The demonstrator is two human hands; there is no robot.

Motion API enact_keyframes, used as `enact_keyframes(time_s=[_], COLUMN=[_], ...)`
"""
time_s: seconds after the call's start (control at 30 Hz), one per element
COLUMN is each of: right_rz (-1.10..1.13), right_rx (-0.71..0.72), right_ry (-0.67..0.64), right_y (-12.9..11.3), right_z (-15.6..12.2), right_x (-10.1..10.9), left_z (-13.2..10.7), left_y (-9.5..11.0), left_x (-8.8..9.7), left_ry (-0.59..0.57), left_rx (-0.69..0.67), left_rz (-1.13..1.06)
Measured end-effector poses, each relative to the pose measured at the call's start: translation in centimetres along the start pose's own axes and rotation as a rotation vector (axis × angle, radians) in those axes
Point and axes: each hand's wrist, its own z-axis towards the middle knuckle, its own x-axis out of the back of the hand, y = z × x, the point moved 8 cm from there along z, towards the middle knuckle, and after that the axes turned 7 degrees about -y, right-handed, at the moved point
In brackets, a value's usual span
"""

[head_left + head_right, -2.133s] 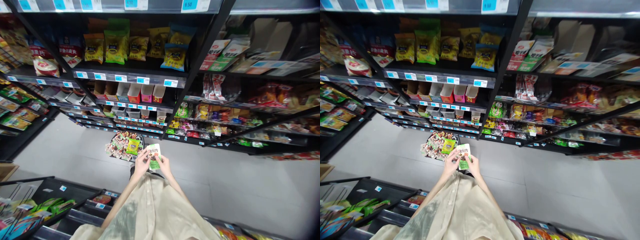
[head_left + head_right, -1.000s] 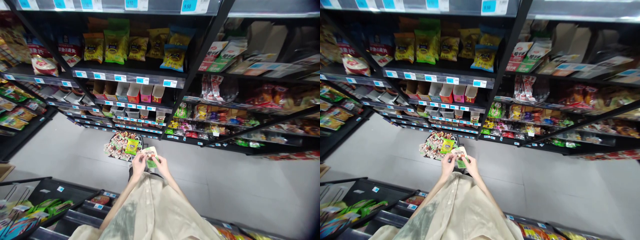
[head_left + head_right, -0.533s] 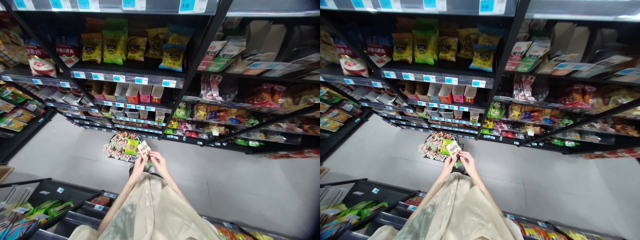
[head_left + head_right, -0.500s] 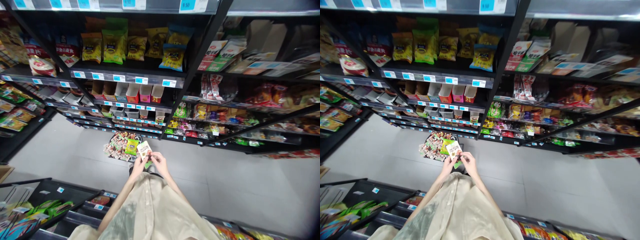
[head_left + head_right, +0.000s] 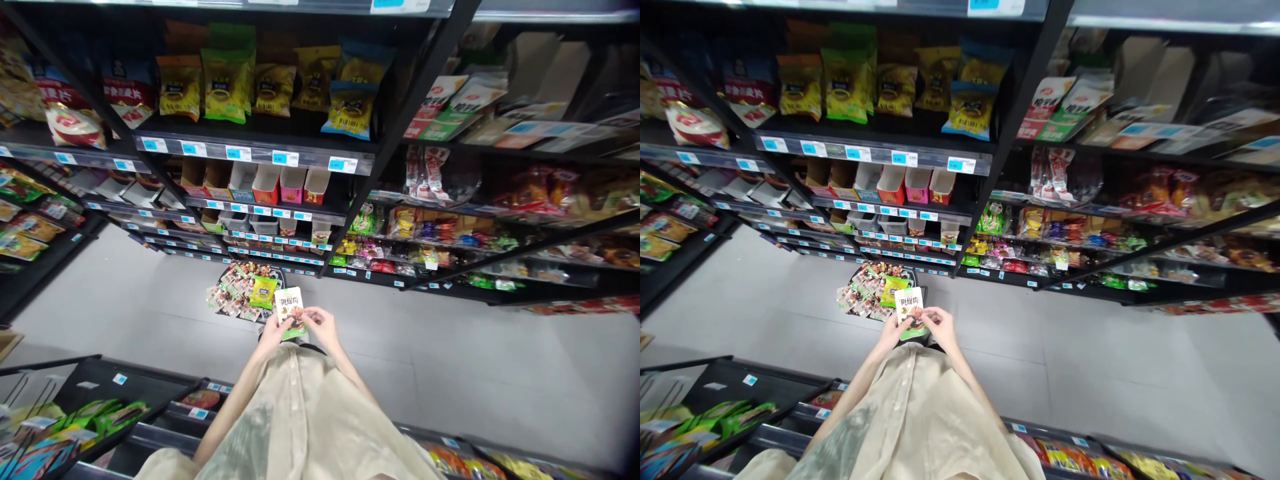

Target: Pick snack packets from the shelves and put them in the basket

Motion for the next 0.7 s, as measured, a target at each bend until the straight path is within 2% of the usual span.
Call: enact_keyframes(time_s=[0.13,0.27,0.37,0.43,0.53,0.7], right_rz=[0.088,0.185,0.174,0.143,0.196,0.323], right_rx=[-0.137,-0.276,-0.337,-0.354,-0.405,-0.458], right_ry=[-0.026,-0.087,-0.062,-0.044,-0.086,-0.156], right_y=[1.6,2.7,3.3,3.4,3.6,3.6], right_z=[0.7,1.7,2.5,3.0,3.5,4.6], right_x=[-0.8,-2.3,-3.1,-3.6,-5.4,-8.8], left_z=[0.5,0.8,1.0,1.3,2.0,3.4], left_y=[0.6,1.9,2.4,2.9,3.8,4.1], left_x=[1.0,0.4,0.7,1.4,3.0,6.7], left_ry=[0.003,-0.115,-0.187,-0.218,-0.242,-0.243], left_rx=[-0.063,-0.298,-0.373,-0.386,-0.404,-0.393], left_rz=[0.366,0.728,0.925,1.014,1.093,1.130])
